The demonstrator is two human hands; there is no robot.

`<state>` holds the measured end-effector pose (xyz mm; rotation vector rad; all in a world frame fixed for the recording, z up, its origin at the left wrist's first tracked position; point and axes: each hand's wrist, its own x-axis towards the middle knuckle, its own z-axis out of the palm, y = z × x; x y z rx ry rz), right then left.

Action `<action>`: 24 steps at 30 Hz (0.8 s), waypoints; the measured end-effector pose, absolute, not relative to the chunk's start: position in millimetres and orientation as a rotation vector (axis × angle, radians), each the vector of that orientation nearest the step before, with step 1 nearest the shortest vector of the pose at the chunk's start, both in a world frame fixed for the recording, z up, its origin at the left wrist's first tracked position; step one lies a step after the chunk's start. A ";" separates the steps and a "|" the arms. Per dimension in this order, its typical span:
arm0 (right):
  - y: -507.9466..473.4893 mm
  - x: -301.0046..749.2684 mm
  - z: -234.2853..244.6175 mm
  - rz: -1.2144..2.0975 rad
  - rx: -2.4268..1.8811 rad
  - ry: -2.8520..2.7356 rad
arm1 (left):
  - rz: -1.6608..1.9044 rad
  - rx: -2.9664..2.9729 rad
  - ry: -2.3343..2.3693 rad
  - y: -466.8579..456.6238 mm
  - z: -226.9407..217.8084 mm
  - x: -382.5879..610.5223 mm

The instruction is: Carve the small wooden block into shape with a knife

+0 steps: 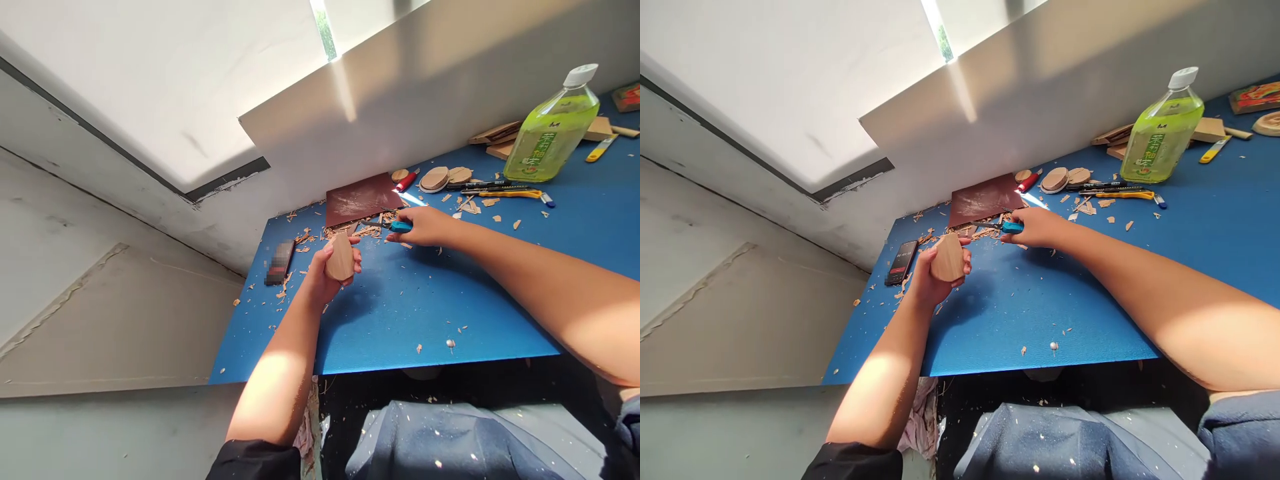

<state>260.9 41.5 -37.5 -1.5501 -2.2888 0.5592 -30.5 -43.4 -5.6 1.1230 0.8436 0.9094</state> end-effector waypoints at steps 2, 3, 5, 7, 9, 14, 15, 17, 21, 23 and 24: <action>40.8 260.1 -39.1 0.567 -1.502 -2.294 | 0.907 1.078 0.851 -43.2 -4.1 -31.2; 40.1 259.4 -39.7 0.562 -1.485 -2.293 | 0.912 1.053 0.843 -43.2 -3.7 -31.3; 37.5 257.2 -39.5 0.553 -1.468 -2.276 | 0.921 1.003 0.807 -43.5 -4.2 -30.6; 32.6 253.4 -37.1 0.535 -1.472 -2.246 | 0.926 0.969 0.775 -43.6 -7.0 -28.4; 25.0 247.0 -32.6 0.476 -1.509 -2.220 | 0.934 0.965 0.773 -43.1 -12.2 -24.9; -0.1 222.7 -18.9 0.245 -1.514 -2.310 | 0.962 1.008 0.817 -42.0 -26.7 -13.5; -4.6 218.2 -16.9 0.214 -1.502 -2.340 | 0.959 1.021 0.824 -42.7 -28.0 -11.4; -11.7 211.0 -14.1 0.185 -1.490 -2.393 | 0.940 1.051 0.842 -44.9 -28.8 -7.8; -17.1 203.8 -13.4 0.220 -1.508 -2.472 | 0.869 1.129 0.886 -48.4 -27.5 -3.7; -16.7 202.3 -14.2 0.252 -1.522 -2.499 | 0.852 1.156 0.914 -48.6 -28.0 -2.9; -16.2 201.9 -14.5 0.259 -1.528 -2.511 | 0.850 1.165 0.931 -48.5 -28.6 -2.6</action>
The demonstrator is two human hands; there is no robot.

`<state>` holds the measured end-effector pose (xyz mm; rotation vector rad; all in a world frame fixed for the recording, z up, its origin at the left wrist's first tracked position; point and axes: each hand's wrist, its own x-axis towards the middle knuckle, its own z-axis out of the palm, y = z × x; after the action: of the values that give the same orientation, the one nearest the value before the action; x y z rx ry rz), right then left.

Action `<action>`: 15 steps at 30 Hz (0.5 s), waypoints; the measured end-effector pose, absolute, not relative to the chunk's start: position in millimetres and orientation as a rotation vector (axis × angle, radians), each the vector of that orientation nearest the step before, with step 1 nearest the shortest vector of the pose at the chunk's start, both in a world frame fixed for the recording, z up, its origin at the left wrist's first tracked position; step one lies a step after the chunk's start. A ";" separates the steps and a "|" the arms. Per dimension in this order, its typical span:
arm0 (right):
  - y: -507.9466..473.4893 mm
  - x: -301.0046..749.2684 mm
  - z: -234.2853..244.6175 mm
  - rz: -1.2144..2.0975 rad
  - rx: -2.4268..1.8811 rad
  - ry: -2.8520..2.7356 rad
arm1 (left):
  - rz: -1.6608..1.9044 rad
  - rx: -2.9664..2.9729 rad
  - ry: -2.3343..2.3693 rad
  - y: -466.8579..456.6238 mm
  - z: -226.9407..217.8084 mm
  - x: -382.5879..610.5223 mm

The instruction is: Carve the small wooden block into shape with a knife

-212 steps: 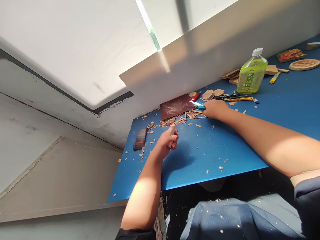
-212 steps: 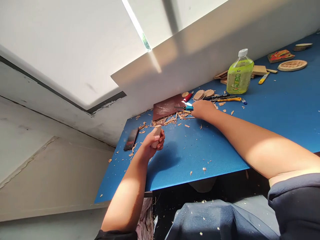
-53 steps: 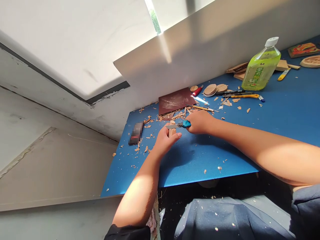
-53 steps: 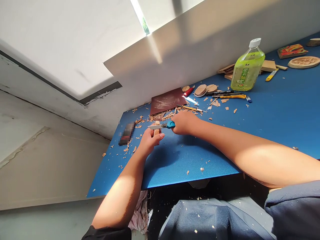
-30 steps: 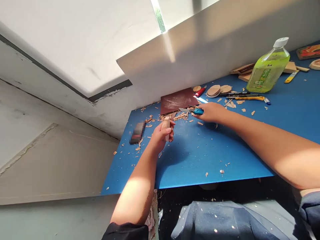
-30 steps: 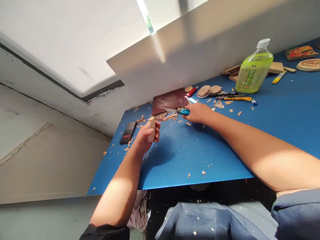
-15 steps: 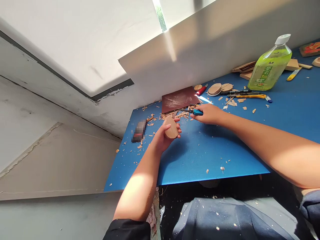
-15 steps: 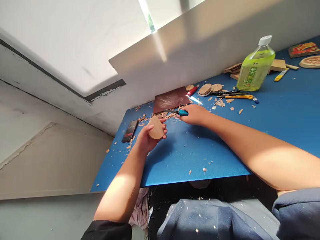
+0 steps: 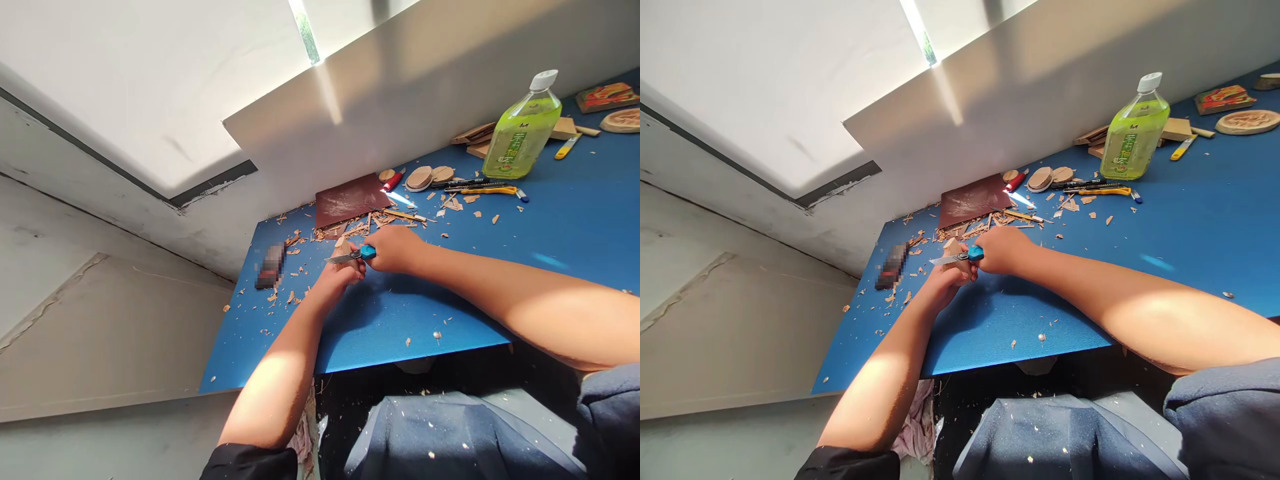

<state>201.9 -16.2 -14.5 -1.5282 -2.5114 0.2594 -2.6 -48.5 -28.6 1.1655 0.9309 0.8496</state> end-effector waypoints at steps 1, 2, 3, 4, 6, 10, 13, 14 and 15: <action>-15.6 201.6 -14.7 0.258 -1.531 -2.524 | 0.851 1.176 0.948 -48.5 -29.4 -2.1; -15.1 201.3 -14.7 0.247 -1.533 -2.536 | 0.858 1.188 0.963 -48.8 -30.1 -1.4; -14.6 201.3 -14.5 0.233 -1.536 -2.545 | 0.867 1.197 0.971 -49.3 -30.7 -0.3; -14.0 201.3 -14.1 0.219 -1.540 -2.548 | 0.876 1.203 0.972 -50.2 -30.9 1.0; -12.2 202.0 -12.9 0.198 -1.546 -2.544 | 0.875 1.209 0.966 -52.4 -30.4 4.4; -2.8 207.5 -12.0 0.142 -1.576 -2.534 | 0.859 1.150 0.984 -55.1 -26.2 10.5; 7.1 214.5 -13.9 0.087 -1.640 -2.517 | 0.862 1.068 1.013 -53.6 -22.5 11.8; 9.6 216.6 -14.8 0.080 -1.657 -2.515 | 0.858 1.055 1.021 -52.8 -21.4 11.8; 11.3 218.3 -15.5 0.078 -1.668 -2.514 | 0.852 1.051 1.028 -52.1 -20.6 11.8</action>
<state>218.3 11.3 -15.5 -1.6683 -2.5145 0.0785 11.8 -52.1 -20.6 1.0512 1.0281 0.8521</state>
